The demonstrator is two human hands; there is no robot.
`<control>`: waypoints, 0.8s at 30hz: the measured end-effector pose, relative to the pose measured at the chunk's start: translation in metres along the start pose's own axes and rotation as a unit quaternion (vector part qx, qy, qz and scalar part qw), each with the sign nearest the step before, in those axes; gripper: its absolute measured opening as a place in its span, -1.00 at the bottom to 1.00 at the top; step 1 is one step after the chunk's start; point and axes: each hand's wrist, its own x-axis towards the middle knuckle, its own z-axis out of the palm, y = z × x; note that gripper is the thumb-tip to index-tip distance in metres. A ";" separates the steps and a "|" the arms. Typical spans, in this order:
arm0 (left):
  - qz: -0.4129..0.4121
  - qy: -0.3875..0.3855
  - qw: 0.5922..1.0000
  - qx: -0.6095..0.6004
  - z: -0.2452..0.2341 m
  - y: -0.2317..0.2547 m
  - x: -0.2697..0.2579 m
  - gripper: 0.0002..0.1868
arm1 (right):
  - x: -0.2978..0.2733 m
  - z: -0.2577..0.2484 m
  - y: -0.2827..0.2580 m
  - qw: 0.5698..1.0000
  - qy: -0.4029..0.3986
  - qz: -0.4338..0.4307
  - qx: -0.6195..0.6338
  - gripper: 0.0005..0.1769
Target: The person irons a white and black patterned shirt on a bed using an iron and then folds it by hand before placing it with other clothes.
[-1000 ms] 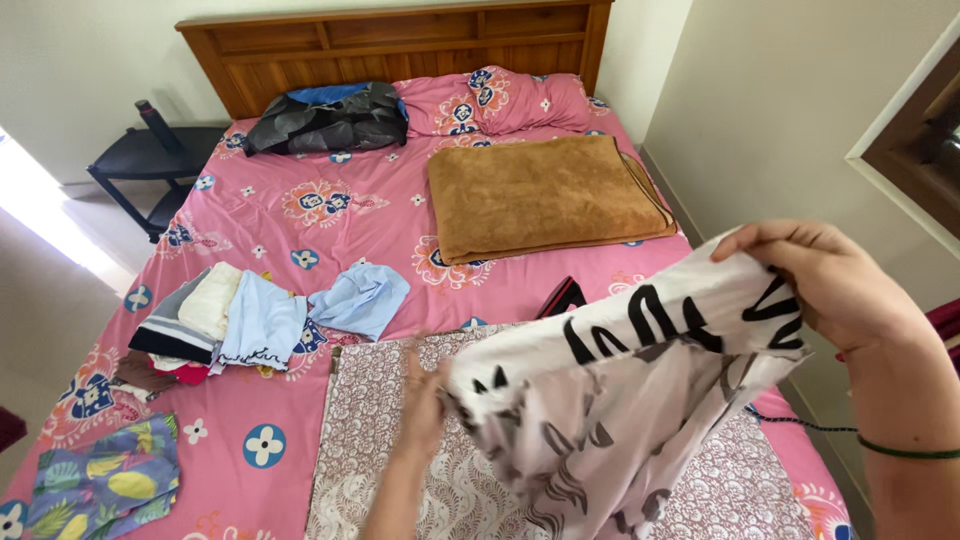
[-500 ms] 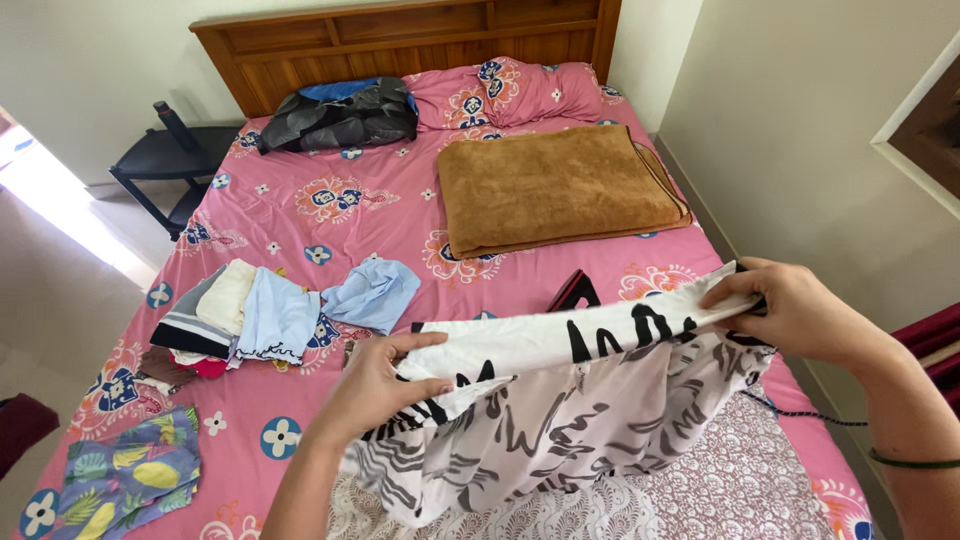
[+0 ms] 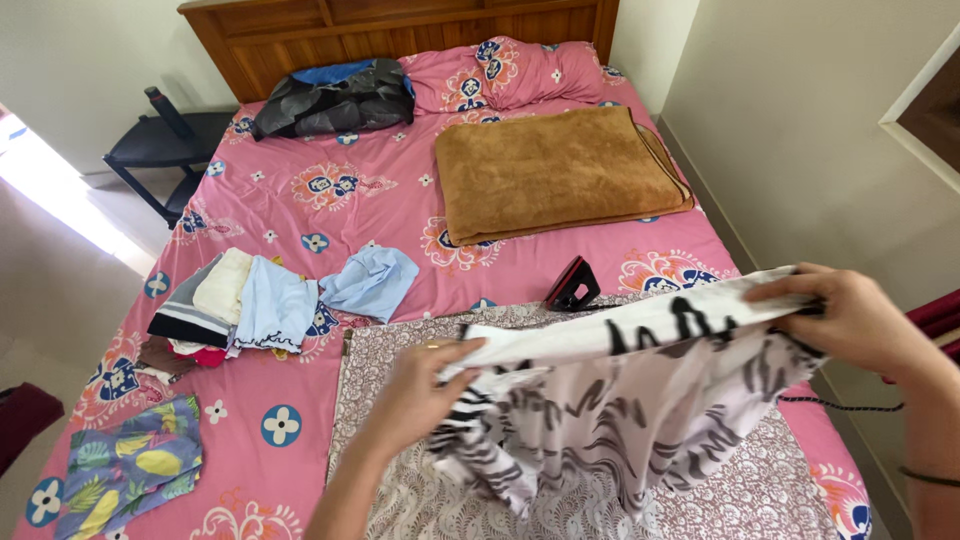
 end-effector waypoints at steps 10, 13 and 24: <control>0.066 0.005 0.995 -0.080 0.110 0.051 0.010 -0.51 | 0.065 -0.074 0.053 0.987 0.153 -0.023 0.039 -0.35; 0.138 0.115 0.975 -0.128 0.126 0.029 -0.021 -0.48 | 0.092 -0.069 -0.032 0.962 0.243 -0.118 -0.041 -0.37; -0.403 0.225 0.876 -0.142 0.171 -0.253 -0.151 -0.36 | 0.231 0.364 -0.269 0.941 0.052 -0.325 -0.085 -0.69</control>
